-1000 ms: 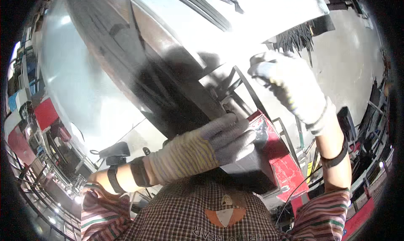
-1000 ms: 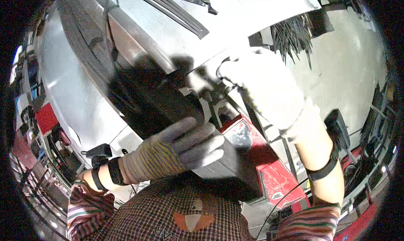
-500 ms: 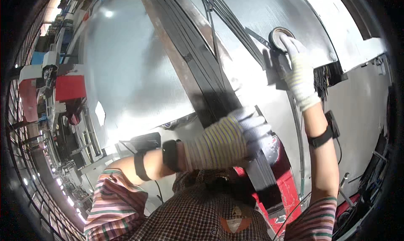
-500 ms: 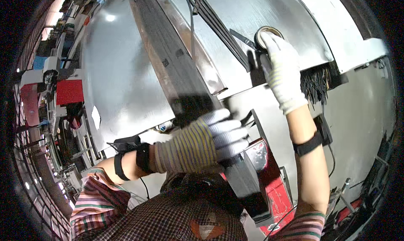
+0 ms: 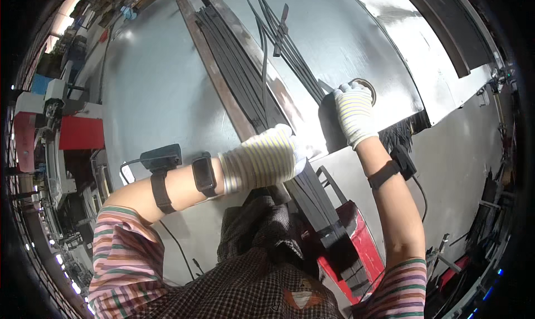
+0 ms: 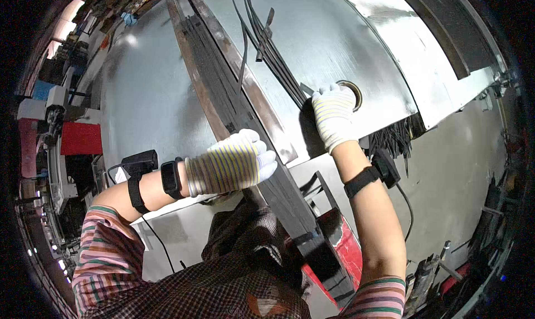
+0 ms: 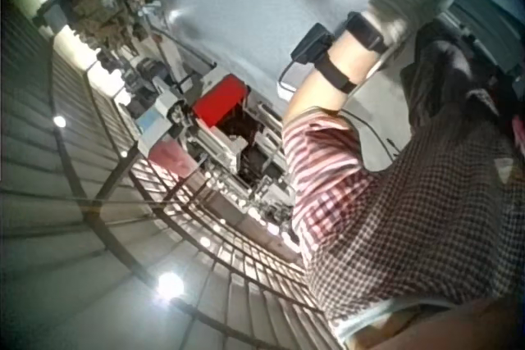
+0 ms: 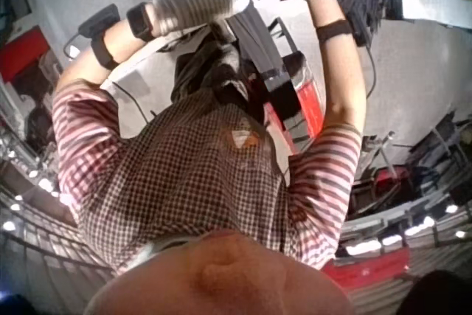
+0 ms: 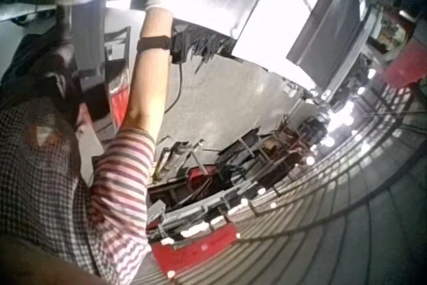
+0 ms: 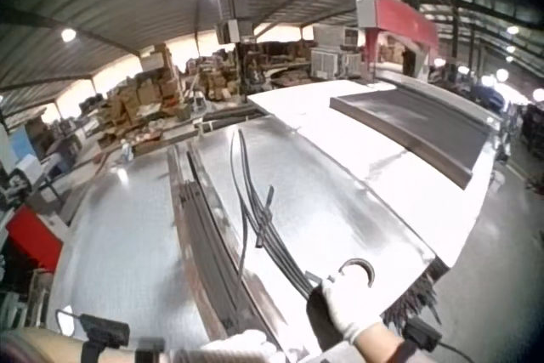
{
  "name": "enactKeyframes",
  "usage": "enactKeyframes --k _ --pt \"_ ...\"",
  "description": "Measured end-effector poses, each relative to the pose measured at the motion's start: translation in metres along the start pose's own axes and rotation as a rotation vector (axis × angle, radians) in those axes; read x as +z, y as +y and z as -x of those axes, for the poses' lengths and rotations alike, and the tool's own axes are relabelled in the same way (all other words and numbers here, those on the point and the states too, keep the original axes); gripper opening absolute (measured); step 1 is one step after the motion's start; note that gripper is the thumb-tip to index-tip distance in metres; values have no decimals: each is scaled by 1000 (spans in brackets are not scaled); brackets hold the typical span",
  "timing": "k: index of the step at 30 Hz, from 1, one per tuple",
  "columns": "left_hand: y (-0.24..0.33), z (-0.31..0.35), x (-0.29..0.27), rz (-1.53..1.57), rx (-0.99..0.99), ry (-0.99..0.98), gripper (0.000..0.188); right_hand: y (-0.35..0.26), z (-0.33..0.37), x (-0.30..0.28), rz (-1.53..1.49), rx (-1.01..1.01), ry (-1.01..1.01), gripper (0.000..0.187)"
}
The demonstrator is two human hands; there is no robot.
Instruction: Assembling components for automotive wiper blades by inserting rubber strips into metal frames and securing them.
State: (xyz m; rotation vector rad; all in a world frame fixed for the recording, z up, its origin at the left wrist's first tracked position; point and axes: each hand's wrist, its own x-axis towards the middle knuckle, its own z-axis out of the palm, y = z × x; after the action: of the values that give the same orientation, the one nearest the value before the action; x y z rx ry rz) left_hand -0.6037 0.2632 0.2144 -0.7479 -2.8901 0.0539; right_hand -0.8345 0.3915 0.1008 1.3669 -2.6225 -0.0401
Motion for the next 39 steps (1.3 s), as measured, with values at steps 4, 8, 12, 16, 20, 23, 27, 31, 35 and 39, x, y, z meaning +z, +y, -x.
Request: enactKeyframes --k 4,8,12,16,20,23,27,31,35,39 --pt "-32 10 0 123 62 28 11 -15 -35 -12 246 -108 -347 17" --pt "-73 42 40 371 -66 258 16 -34 -55 -27 176 -79 -384 16" --pt "-105 51 23 265 -19 23 22 -19 -56 -8 50 102 -373 17" --pt "-125 52 19 228 26 170 21 -6 -61 -3 -223 296 -434 25" --pt "-122 62 42 335 -6 281 15 -10 -61 -18 -504 454 -314 28" --pt "-123 67 51 378 -33 356 14 -24 -42 -51 -1090 418 -154 26" --pt "-128 63 43 206 19 358 19 -77 -6 -128 -1318 428 -250 37" --pt "-126 67 49 251 84 316 22 -110 24 -160 -1522 736 -350 42" --pt "-115 73 48 261 37 231 18 -135 46 -163 -1549 746 -253 35" --pt "-111 76 59 360 0 300 16 -135 50 -161 -789 347 -257 16"
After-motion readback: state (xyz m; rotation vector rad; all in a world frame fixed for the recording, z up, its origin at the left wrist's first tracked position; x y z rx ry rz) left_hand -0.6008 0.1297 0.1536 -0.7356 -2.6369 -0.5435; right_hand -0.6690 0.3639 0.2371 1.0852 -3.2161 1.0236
